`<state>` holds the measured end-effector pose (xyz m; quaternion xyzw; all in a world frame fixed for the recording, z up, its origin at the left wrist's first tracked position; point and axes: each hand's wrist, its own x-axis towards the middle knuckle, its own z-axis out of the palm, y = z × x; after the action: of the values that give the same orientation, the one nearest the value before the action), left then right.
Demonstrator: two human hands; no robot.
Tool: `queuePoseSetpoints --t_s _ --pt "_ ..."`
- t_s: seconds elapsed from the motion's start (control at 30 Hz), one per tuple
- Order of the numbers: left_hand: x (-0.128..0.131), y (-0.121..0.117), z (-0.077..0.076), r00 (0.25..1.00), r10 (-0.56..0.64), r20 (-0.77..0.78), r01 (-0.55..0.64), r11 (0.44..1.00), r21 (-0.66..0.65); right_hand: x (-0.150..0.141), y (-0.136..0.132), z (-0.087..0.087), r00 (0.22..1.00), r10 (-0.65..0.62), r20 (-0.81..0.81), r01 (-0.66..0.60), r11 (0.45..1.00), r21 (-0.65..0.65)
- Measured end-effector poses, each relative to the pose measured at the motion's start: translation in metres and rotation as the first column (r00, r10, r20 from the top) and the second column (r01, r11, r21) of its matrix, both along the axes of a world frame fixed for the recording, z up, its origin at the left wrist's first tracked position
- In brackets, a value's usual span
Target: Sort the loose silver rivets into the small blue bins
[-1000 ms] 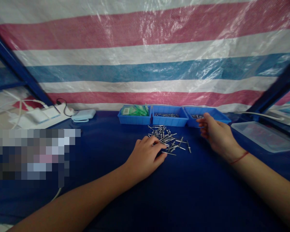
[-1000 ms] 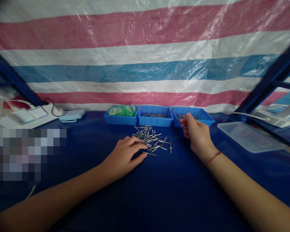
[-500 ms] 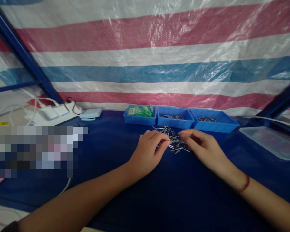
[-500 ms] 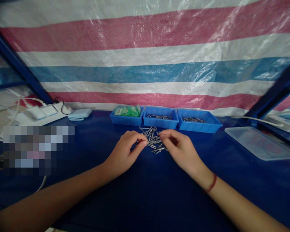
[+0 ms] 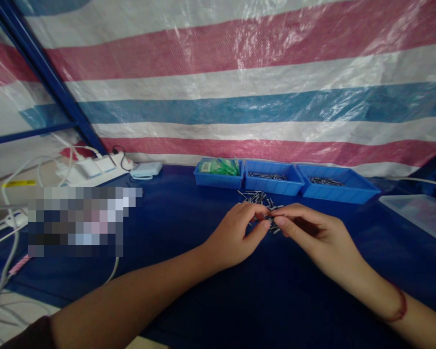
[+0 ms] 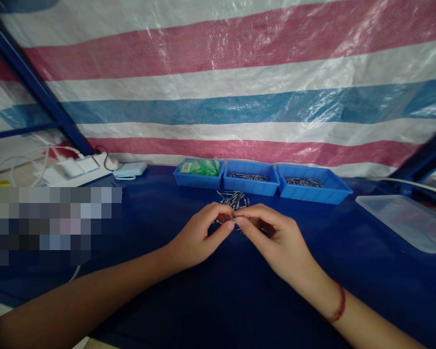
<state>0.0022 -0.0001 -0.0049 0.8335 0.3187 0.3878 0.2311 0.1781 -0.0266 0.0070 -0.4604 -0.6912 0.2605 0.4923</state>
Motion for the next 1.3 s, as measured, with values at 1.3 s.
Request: queuePoseSetpoints --t_s 1.3 --pt "0.0029 0.0002 0.0031 0.996 -0.084 0.024 0.087 0.975 -0.204 -0.0029 -0.0003 0.0019 1.0 0.019 0.007 -0.019 0.999 -0.045"
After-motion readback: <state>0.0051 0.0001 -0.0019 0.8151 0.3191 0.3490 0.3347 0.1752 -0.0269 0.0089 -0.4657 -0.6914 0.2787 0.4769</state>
